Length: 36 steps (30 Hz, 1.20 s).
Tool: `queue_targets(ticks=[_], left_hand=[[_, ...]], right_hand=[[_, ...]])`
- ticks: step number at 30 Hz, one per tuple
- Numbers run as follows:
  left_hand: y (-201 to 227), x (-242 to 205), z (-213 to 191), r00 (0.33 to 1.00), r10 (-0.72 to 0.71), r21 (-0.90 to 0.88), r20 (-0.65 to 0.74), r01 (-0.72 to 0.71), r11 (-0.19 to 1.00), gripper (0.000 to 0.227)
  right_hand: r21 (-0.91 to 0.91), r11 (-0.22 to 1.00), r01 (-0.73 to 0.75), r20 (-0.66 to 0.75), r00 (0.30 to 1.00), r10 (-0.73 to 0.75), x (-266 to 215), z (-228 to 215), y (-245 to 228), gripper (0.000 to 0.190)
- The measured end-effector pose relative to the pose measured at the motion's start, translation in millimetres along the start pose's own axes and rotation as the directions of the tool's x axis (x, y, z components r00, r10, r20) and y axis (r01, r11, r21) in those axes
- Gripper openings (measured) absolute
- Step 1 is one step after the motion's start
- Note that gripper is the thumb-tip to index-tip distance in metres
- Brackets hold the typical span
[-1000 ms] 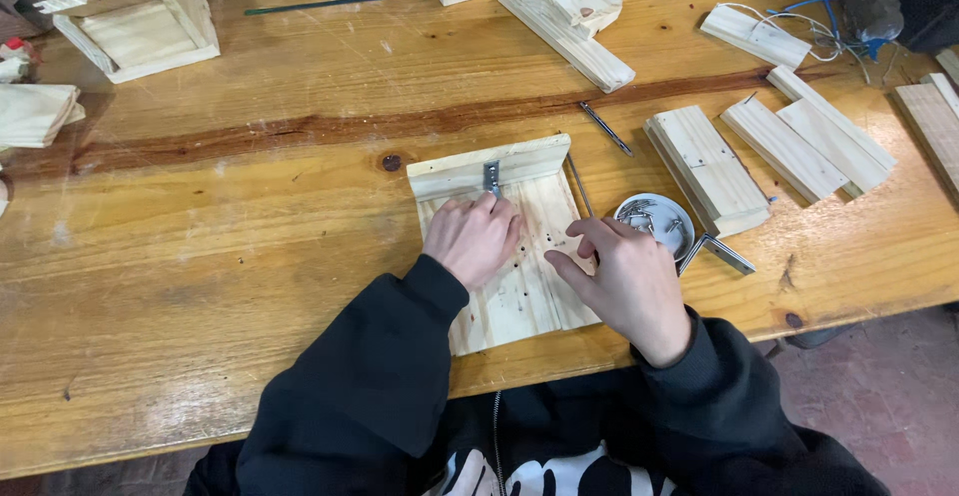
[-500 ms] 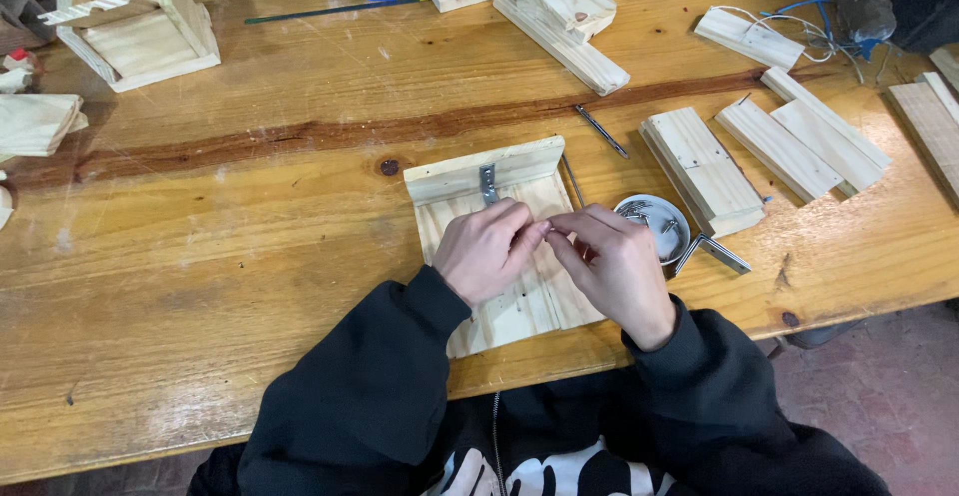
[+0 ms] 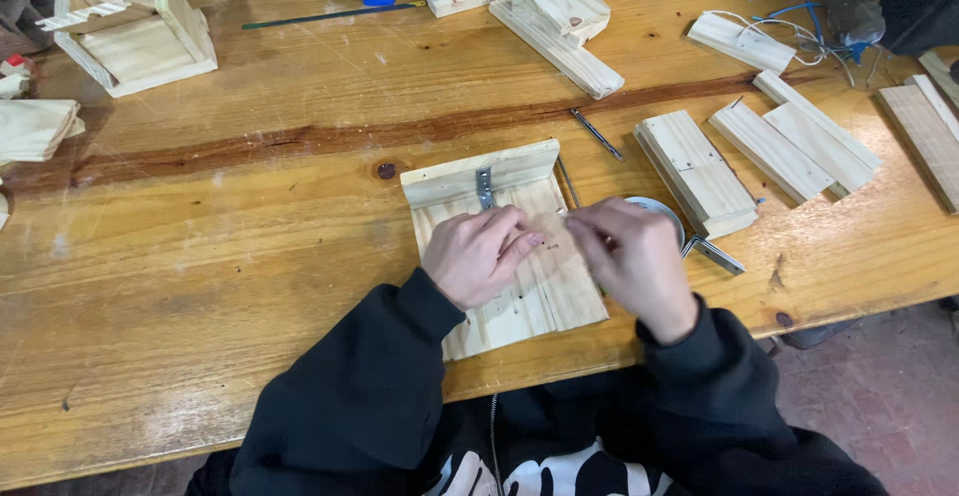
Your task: The person assembles a small wooden box by attaching metal corner brackets to wooden pieces using a screwdriver. They position the brackets, insert screws, and tighten them to secure the joints. The person handles wooden planks, metal brackets, and screws throughout the process.
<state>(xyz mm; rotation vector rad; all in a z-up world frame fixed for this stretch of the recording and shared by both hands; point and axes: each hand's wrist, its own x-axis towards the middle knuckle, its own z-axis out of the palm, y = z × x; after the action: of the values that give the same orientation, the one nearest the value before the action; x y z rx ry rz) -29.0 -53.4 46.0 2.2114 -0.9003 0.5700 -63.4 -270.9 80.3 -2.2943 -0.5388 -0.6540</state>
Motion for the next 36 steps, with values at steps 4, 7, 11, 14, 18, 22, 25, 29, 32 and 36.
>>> queue_targets(ticks=[4,7,11,14,18,22,25,29,32,36], left_hand=[[-19.3,-11.7,-1.1,0.998,0.058,0.207,-0.013,-0.054,0.977,0.028],[-32.0,-17.4,-8.0,0.997,0.068,0.27,0.023,-0.072,0.96,0.025],[-41.3,-23.7,-8.5,0.999,-0.032,0.356,0.014,0.025,0.934,0.029],[-42.1,-24.1,-6.8,0.999,-0.032,0.377,0.023,0.021,0.926,0.03],[-40.6,-23.3,-8.8,0.999,-0.025,0.373,0.044,0.006,0.928,0.032],[-38.4,-21.7,-11.1,0.997,-0.035,0.35,0.074,0.007,0.937,0.031],[-45.2,-24.9,-4.1,0.997,-0.067,0.397,0.033,0.049,0.917,0.031],[-47.5,-25.9,-4.6,0.992,-0.111,0.369,0.052,0.084,0.926,0.033],[-50.6,-24.1,-5.6,0.992,-0.094,0.338,0.089,0.059,0.939,0.033],[-60.0,-28.7,3.9,0.997,-0.046,0.349,0.064,0.021,0.937,0.033]], right_hand=[[-0.198,0.98,-0.014,0.011,1.0,0.017,-2.0,-15.1,48.6,0.005],[-0.253,0.957,-0.143,0.086,0.982,0.169,-4.3,-26.3,68.8,0.008],[-0.505,0.8,-0.324,0.2,0.858,0.473,-2.2,-34.9,73.0,0.015],[-0.543,0.75,-0.377,0.24,0.787,0.569,4.9,-34.6,67.9,0.018],[-0.572,0.721,-0.391,0.278,0.735,0.619,12.3,-36.7,59.6,0.02],[-0.549,0.743,-0.383,0.25,0.773,0.583,0.7,-34.9,68.5,0.022],[-0.489,0.817,-0.305,0.221,0.863,0.455,-1.7,-28.3,53.7,0.023],[-0.494,0.841,-0.221,0.329,0.848,0.416,-9.3,-8.6,33.0,0.021],[-0.532,0.819,-0.217,0.37,0.81,0.455,-10.8,-4.7,26.2,0.027],[-0.582,0.77,-0.26,0.353,0.773,0.527,-15.3,-1.5,34.5,0.044]])
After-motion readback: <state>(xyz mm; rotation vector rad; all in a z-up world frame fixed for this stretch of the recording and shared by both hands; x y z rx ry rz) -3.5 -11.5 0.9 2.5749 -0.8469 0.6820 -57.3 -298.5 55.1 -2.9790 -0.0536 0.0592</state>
